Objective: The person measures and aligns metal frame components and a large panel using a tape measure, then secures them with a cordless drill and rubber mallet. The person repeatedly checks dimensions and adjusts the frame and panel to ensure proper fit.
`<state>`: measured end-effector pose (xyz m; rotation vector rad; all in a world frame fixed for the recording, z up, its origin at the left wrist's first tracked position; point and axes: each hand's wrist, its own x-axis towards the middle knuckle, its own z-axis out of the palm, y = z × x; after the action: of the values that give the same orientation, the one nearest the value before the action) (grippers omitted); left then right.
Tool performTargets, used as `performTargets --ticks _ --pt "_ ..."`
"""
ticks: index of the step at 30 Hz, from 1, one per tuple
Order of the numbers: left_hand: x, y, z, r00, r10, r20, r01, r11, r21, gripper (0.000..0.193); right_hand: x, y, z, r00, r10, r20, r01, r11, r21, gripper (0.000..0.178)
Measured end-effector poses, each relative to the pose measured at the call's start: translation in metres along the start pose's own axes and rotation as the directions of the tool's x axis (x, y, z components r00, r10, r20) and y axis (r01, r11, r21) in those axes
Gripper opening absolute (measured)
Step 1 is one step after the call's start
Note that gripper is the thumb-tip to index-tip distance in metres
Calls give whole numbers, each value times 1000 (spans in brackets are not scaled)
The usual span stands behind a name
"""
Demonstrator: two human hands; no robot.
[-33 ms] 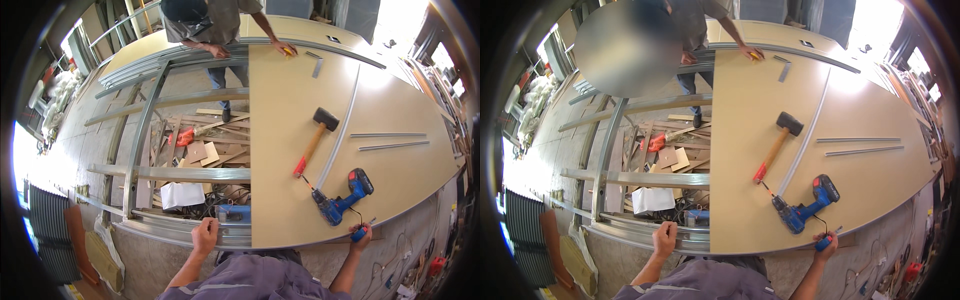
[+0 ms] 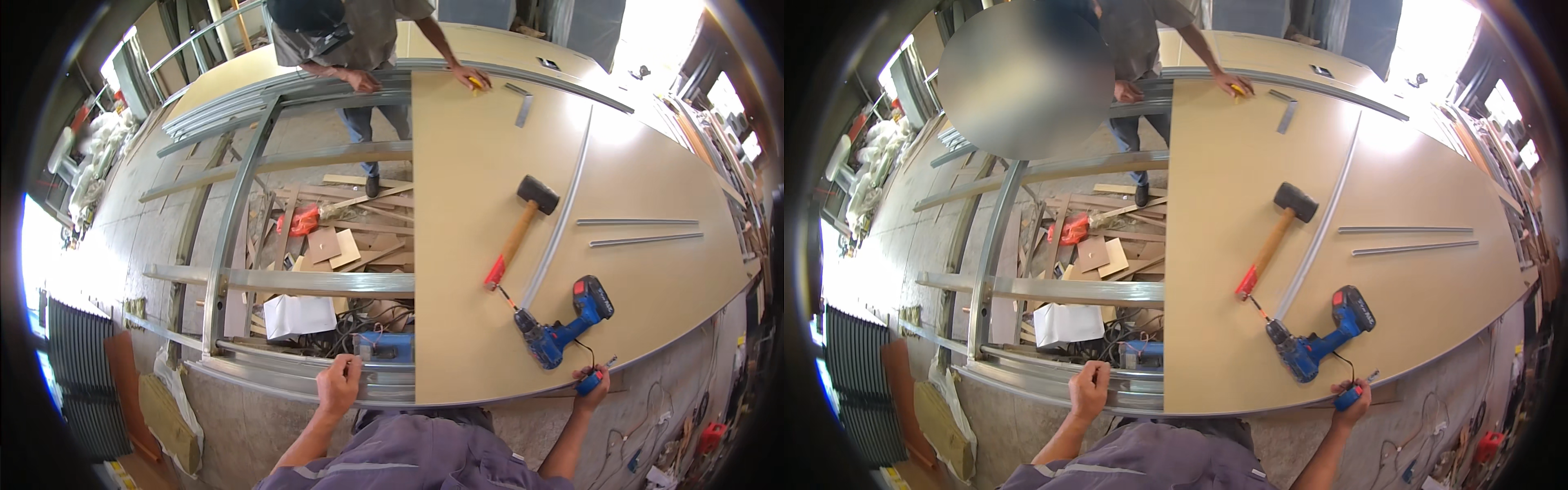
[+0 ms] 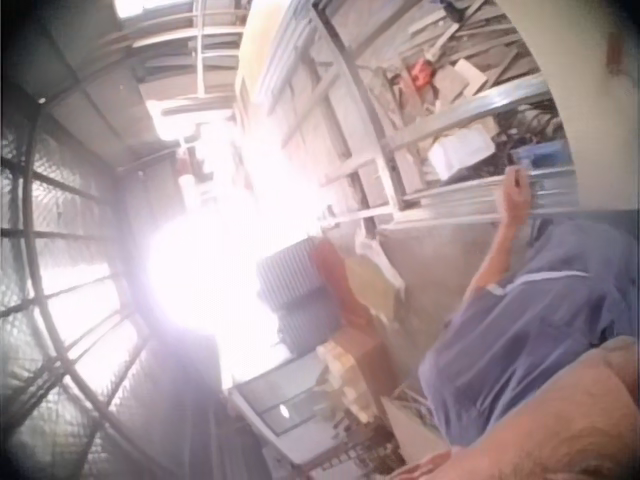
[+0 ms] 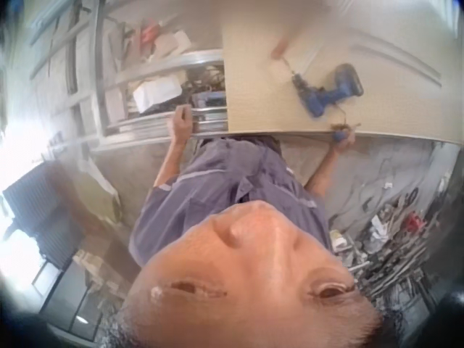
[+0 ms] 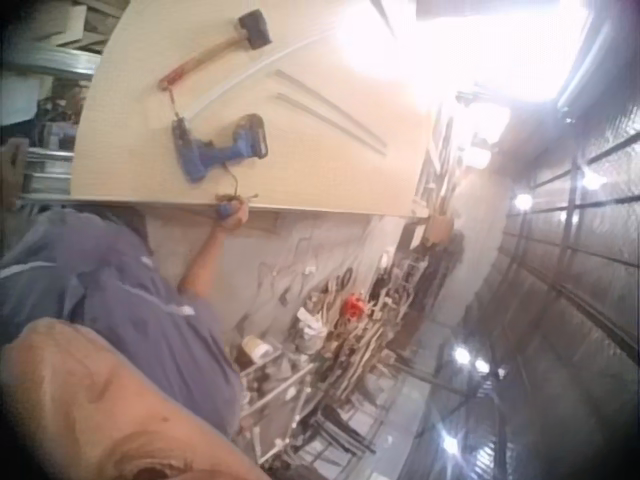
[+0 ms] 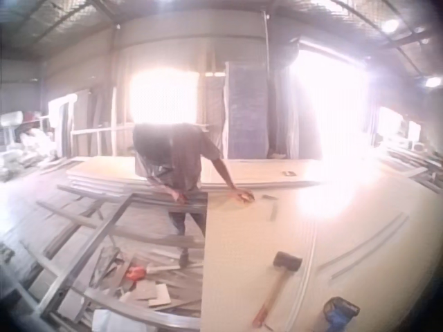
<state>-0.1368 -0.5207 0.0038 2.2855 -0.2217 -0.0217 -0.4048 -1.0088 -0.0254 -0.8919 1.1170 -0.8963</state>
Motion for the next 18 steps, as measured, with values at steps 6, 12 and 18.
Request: performTargets --ticks 6,12,18 --pt "1 -6 -5 998 -23 51 26 998 -50 15 -9 -1 12 997 -62 -37 61 997 -37 24" --pt "5 -5 -9 997 10 73 -2 994 -114 15 -6 3 9 994 -92 -58 87 992 -86 25" --pt "7 -1 -16 995 47 90 -34 988 -148 13 -11 0 13 995 -75 -72 69 994 -85 26"
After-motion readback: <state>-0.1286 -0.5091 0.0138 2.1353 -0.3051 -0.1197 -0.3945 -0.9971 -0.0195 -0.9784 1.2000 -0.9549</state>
